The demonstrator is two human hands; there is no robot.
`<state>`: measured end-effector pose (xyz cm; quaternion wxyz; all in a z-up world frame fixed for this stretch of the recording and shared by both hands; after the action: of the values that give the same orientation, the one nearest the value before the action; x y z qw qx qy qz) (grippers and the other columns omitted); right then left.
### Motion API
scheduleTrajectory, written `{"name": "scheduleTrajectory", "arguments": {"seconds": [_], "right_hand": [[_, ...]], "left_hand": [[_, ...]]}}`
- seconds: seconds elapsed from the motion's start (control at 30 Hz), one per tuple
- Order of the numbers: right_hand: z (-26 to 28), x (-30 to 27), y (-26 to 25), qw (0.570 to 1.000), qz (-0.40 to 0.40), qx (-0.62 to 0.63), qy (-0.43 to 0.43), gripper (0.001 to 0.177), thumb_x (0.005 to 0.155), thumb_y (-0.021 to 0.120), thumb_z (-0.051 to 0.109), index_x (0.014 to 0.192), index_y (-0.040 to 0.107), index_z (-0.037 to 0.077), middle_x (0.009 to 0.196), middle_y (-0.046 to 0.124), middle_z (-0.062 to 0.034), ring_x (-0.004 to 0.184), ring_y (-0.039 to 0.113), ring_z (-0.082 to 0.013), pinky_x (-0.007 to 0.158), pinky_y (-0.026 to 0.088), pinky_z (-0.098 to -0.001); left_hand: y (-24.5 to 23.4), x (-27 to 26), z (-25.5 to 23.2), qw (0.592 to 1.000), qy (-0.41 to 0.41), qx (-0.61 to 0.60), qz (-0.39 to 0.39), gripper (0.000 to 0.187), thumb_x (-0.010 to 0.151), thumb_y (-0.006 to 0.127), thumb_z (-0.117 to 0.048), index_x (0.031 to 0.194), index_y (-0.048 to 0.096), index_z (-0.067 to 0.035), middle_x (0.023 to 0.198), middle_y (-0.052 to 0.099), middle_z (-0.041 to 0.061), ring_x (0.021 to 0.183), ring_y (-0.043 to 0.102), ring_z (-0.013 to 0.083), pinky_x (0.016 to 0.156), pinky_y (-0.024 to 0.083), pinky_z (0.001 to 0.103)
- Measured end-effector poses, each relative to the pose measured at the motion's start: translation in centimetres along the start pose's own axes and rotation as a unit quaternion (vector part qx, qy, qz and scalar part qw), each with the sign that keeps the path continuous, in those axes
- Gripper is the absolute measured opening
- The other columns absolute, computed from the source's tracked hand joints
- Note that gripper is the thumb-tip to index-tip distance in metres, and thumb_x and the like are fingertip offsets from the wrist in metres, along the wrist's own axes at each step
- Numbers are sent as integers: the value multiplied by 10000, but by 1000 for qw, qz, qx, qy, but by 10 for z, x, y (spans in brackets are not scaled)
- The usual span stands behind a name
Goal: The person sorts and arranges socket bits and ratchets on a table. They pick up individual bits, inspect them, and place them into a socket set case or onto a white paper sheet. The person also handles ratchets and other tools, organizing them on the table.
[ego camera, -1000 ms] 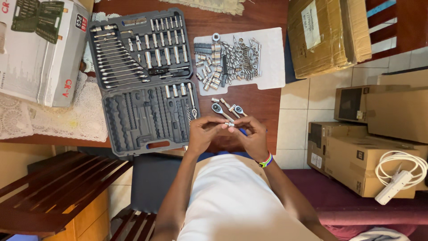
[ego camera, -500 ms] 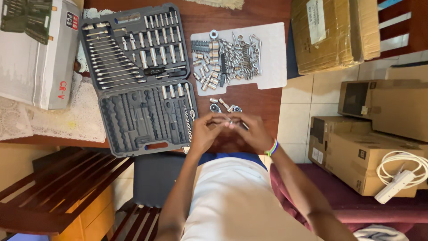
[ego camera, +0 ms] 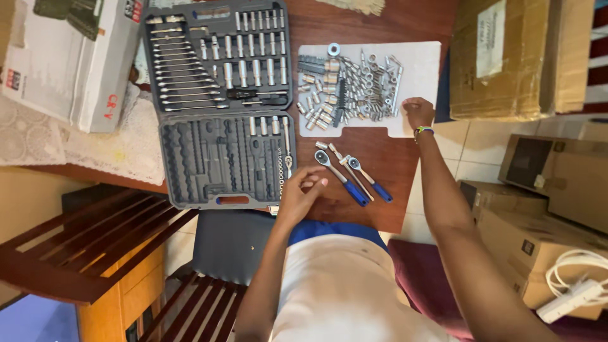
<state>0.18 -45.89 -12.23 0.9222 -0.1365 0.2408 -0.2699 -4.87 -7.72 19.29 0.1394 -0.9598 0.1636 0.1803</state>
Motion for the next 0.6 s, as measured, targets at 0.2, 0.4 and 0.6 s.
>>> {"name": "scheduleTrajectory", "arguments": {"seconds": [0.2, 0.4, 0.6], "right_hand": [[14, 8, 16, 971, -86, -221, -8, 136, 729, 690, 173, 815, 753, 89, 770, 699, -120, 712, 662, -220, 726, 512, -291], [20, -9, 12, 990, -53, -128, -35, 154, 740, 673, 144, 870, 727, 81, 848, 706, -90, 805, 679, -187, 777, 506, -270], [20, -51, -7, 988, -70, -118, -73, 181, 750, 678, 101, 925, 704, 63, 907, 707, -76, 845, 671, -166, 793, 503, -266]], "left_hand": [[-18, -7, 29, 999, 4, 35, -39, 307, 802, 687, -166, 1089, 644, -66, 969, 670, 78, 841, 621, 152, 747, 498, 272], [-53, -30, 94, 991, -14, 123, -57, 341, 767, 726, -194, 1057, 633, -39, 969, 681, 110, 830, 664, 195, 730, 516, 298], [-83, -10, 163, 979, -94, 129, -124, 306, 772, 678, -222, 1021, 647, -46, 858, 711, 80, 753, 690, 204, 643, 523, 317]]}}
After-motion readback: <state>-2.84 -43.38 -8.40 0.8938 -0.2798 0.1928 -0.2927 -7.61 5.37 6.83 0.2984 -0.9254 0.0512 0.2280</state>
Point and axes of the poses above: each hand's wrist, its own x-axis towards the middle knuckle, its own y-axis out of the palm, z = x × y, the point moved 3 cm from there along x, towards the middle knuckle
